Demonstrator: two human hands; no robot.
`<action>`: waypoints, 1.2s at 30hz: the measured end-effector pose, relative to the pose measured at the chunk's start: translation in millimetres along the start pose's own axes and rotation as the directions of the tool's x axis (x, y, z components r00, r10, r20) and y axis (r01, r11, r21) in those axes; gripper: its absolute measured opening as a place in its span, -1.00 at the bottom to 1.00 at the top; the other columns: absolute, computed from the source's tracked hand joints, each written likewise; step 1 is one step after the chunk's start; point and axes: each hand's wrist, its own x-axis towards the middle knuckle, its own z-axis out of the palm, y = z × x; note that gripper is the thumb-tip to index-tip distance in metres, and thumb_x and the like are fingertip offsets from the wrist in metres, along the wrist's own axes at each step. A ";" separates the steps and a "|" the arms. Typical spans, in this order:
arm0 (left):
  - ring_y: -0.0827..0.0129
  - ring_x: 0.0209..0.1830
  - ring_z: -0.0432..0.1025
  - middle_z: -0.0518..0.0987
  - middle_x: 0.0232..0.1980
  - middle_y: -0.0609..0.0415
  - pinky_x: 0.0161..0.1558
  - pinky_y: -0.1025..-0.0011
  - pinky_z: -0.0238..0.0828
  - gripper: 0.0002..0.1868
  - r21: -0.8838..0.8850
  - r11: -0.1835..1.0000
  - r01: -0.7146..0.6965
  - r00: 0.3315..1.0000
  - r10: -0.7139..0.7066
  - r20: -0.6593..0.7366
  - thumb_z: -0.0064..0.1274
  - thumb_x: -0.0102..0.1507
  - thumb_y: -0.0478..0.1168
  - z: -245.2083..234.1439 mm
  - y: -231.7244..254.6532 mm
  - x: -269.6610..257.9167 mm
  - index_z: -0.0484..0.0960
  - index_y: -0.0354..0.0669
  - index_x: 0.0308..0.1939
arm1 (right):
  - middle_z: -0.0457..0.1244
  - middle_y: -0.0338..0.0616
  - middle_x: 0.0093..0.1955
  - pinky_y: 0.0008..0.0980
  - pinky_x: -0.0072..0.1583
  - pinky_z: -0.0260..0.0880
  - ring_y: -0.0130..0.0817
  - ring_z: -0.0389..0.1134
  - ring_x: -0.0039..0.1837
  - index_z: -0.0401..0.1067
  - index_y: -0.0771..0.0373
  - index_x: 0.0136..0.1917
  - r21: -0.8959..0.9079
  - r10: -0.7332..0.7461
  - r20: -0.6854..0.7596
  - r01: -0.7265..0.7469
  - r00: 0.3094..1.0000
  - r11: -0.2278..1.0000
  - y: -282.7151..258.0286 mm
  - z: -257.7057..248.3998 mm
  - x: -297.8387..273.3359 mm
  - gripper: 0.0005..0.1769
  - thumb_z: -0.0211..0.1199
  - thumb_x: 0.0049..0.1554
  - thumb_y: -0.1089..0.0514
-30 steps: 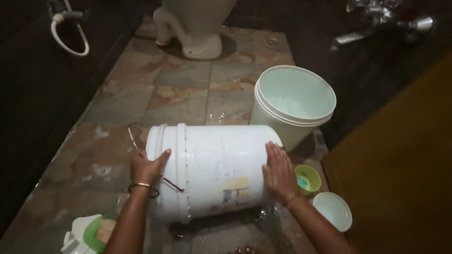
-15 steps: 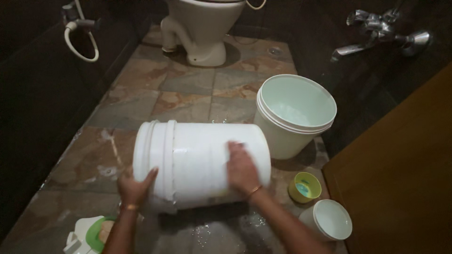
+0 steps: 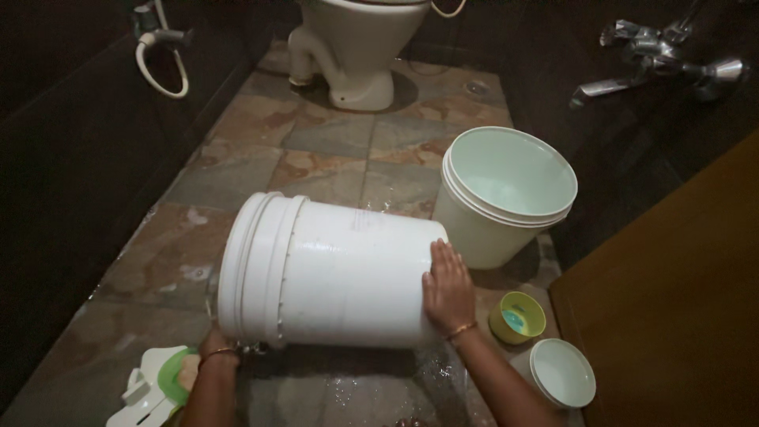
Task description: The person washes a small white plastic cup and a large white bucket in a bathroom. They use a small yellow cup to scoop water from a larger bucket to rinse the cup, then scrub the large bucket with a sponge and water.
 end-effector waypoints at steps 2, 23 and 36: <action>0.02 -0.10 0.57 0.64 -0.03 -0.13 -0.05 0.03 0.50 -0.31 0.210 0.973 -0.093 0.994 0.103 -0.040 0.15 0.14 0.28 10.3 22.6 -23.2 0.61 -0.21 0.08 | -0.09 0.11 0.67 -0.08 0.62 -0.19 -0.07 -0.13 0.68 -0.04 0.34 0.61 -0.048 -0.006 -0.012 0.005 1.000 0.999 -1.5 -1.1 -6.9 -0.30 -0.23 0.30 -0.02; -0.27 -0.07 0.57 0.66 -0.10 -0.40 -0.09 -0.04 0.50 -0.18 0.872 0.131 -0.472 0.695 0.664 0.276 0.09 0.19 0.47 111.1 167.5 -205.9 0.75 -0.30 -0.08 | 0.24 0.12 0.40 -0.13 0.50 0.13 0.03 0.20 0.47 0.31 0.31 0.40 0.149 0.079 0.325 -0.133 0.943 0.980 35.1 16.7 99.4 -0.44 -0.11 0.28 -0.05; -0.25 -0.08 0.58 0.66 -0.10 -0.40 -0.08 -0.03 0.51 -0.18 0.877 0.073 -0.474 0.724 0.599 0.341 0.09 0.17 0.47 126.8 181.2 -178.2 0.75 -0.29 -0.07 | -0.07 0.24 0.58 0.11 0.53 -0.27 0.29 -0.17 0.60 -0.04 0.36 0.56 -0.108 -0.222 -0.023 0.218 0.975 0.970 -6.3 -11.7 -78.1 -0.16 0.07 0.16 -0.08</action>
